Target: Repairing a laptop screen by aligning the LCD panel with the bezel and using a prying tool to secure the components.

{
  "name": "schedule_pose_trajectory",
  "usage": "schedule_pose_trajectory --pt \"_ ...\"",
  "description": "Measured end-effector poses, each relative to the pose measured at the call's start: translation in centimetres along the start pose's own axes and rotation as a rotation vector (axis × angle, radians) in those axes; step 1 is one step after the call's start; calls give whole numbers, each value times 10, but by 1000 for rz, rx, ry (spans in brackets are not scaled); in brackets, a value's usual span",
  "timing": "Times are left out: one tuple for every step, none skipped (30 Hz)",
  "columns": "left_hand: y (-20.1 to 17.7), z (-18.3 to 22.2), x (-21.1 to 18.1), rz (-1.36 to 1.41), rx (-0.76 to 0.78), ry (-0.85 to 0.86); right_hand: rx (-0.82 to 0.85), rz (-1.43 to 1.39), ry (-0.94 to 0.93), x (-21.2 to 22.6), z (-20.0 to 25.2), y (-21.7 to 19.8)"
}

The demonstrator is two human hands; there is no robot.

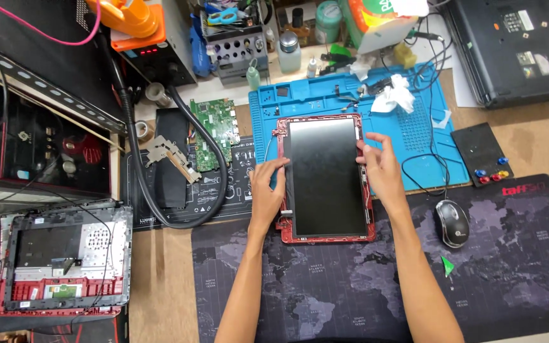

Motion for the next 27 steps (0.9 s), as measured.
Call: schedule_pose_trajectory --pt "-1 0 0 1 -4 0 2 2 -3 6 4 2" --pt "-1 0 -1 9 -4 0 6 9 11 10 9 4" --pt "0 0 -2 18 -4 1 11 17 24 14 13 6" --pt "0 0 -2 18 -8 1 13 19 21 14 13 7" --pt "-1 0 -3 13 -12 3 14 8 17 14 13 8" --pt "-1 0 -4 8 -16 5 15 -3 14 14 14 9" --pt "-1 0 -4 8 -17 6 16 -3 13 14 13 9" --pt "-1 0 -4 14 -19 2 16 -16 5 13 12 10" --pt "-1 0 -4 21 -19 -2 15 -30 -2 13 11 10" --pt "-1 0 -4 21 -20 -2 15 -30 -3 16 12 10" --pt "-1 0 -4 17 -21 0 16 -29 -2 18 13 10" --pt "-1 0 -3 12 -23 2 16 -27 0 20 14 10" --pt "-1 -1 -3 13 -25 2 17 -27 -1 24 14 10" --pt "-1 -1 -3 15 -22 10 13 -38 10 26 15 9" --pt "-1 -1 -3 18 -18 17 7 -49 24 28 17 8" --pt "-1 0 -4 19 -17 16 7 -48 25 19 11 8" --pt "-1 -1 -5 26 -18 16 -6 -74 33 10 5 7" --pt "-1 -1 -6 33 -18 16 -18 -100 41 1 -1 6" --pt "-1 -1 -6 34 -17 23 -23 -102 38 3 -2 4" --pt "-1 -2 -6 20 -12 20 -35 -106 46 3 -2 1" --pt "0 -1 -6 5 -8 15 -45 -110 56 4 -2 -1" --pt "0 -2 -6 6 -8 20 -49 -112 53 2 -3 -2" --pt "0 -1 -5 7 -5 16 -52 -137 60 -1 -4 -3" --pt "1 -1 -4 9 -2 11 -55 -162 66 -4 -5 -3" --pt "1 -1 -5 8 -2 13 -56 -163 65 -4 -5 -3" --pt "1 -1 -5 8 2 9 -64 -194 72 -5 -6 -4" --pt "1 -1 -4 8 7 3 -70 -225 81 -7 -6 -4"
Point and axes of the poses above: each hand's wrist, its own z-axis away from the middle knuckle, its own y-axis out of the palm, x = y × z, the point moved 9 cm from there along -z, towards the middle knuckle, and after that the axes turned 2 degrees about -z, right-handed, at the moved point
